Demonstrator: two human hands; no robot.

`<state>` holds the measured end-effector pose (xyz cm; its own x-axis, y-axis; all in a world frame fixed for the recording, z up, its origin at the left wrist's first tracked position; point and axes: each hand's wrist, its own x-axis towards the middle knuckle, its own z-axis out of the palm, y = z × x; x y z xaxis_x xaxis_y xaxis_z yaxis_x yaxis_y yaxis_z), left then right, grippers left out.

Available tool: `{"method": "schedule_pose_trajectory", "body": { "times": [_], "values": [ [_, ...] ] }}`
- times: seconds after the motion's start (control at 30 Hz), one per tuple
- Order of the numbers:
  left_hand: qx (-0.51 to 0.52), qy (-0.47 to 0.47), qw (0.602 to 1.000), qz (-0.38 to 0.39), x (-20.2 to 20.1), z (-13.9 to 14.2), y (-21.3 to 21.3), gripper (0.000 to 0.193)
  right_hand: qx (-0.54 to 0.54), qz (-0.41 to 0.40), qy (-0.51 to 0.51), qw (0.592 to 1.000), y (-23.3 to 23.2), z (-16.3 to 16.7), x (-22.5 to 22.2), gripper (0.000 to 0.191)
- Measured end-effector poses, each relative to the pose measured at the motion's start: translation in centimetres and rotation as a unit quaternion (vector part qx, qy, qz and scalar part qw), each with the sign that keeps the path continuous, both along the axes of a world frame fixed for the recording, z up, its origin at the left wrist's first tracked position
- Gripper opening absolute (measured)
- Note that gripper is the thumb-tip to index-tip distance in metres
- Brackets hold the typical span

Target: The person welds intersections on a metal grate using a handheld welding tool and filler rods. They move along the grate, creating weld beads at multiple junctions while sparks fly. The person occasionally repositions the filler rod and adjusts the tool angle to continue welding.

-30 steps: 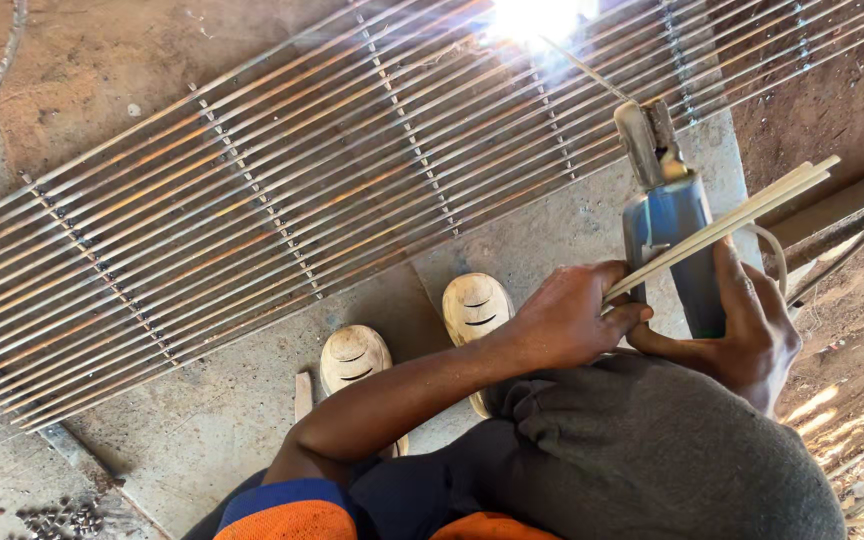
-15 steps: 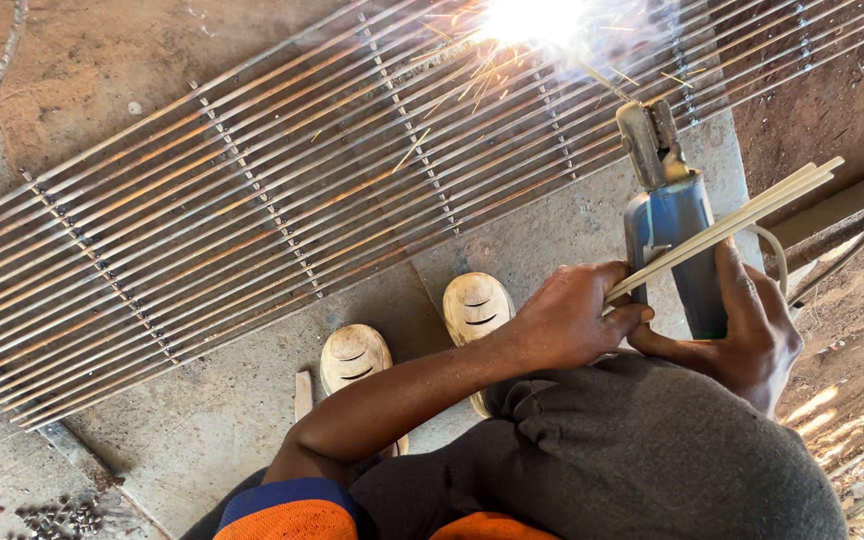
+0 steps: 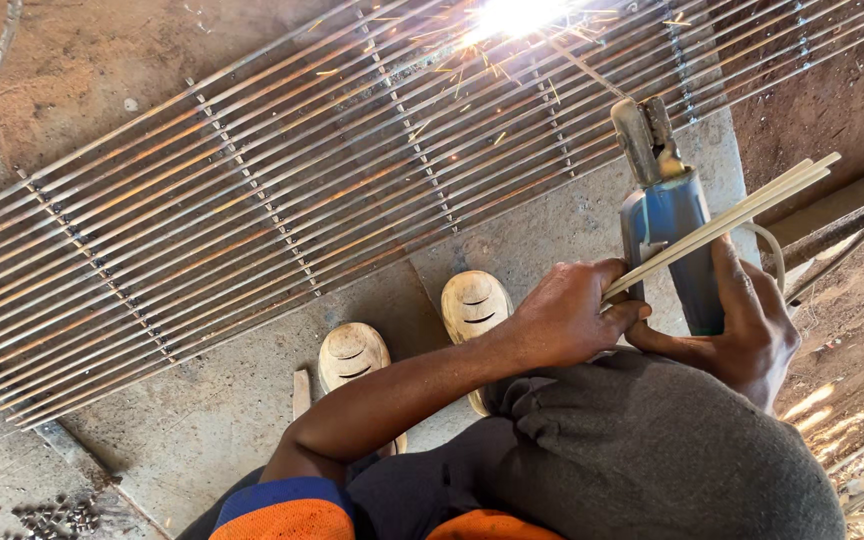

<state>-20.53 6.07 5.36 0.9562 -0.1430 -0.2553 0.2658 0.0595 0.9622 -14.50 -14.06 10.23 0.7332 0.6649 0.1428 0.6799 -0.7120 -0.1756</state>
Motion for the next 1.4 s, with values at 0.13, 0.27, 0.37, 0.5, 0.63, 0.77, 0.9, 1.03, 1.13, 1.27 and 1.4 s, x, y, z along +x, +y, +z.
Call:
{"method": "schedule_pose_trajectory", "body": {
  "times": [0.13,0.27,0.37,0.5,0.63,0.77,0.9,1.03,1.13,1.27,1.4],
  "values": [
    [-0.001,0.012,1.000,-0.010,-0.2,-0.3,-0.1,0.036,0.000,-0.051,0.028,0.998,-0.4,-0.2,-0.6,0.100],
    [-0.033,-0.021,0.999,-0.007,-0.1,-0.3,-0.7,0.034,0.050,-0.055,-0.001,0.997,-0.9,-0.4,-1.2,0.092],
    [-0.009,-0.031,0.999,-0.011,-0.1,-0.1,-1.0,0.032,0.073,-0.044,0.022,0.996,-1.5,-0.1,-1.0,0.101],
    [-0.006,-0.019,1.000,-0.012,-0.3,0.0,-0.8,0.030,0.022,-0.062,0.023,0.998,-1.6,0.0,-0.9,0.106],
    [-0.001,-0.001,0.999,-0.044,-0.1,0.1,-0.6,0.029,0.015,-0.058,0.035,0.998,-1.4,0.1,-0.9,0.108],
    [-0.006,-0.003,0.999,-0.038,-0.1,0.1,-0.7,0.029,0.006,-0.058,0.026,0.998,-1.3,0.1,-0.7,0.109],
    [0.000,0.003,0.999,-0.047,-0.1,0.1,-0.9,0.031,0.001,-0.073,0.030,0.997,-1.4,0.3,-1.1,0.107],
    [-0.005,-0.003,0.999,-0.040,-0.2,0.0,-1.0,0.031,0.007,-0.083,0.040,0.996,-1.5,0.3,-1.2,0.108],
    [0.006,-0.012,0.999,-0.031,-0.2,-0.1,-0.9,0.030,0.001,-0.080,0.039,0.996,-1.6,0.4,-1.2,0.110],
    [0.003,-0.001,0.999,-0.035,-0.3,-0.1,-0.9,0.031,0.014,-0.049,0.029,0.998,-1.4,0.1,-0.8,0.109],
    [0.005,-0.018,0.999,-0.028,-0.2,-0.1,-0.7,0.033,0.017,-0.054,0.038,0.998,-1.4,0.2,-0.7,0.109]
  ]
}}
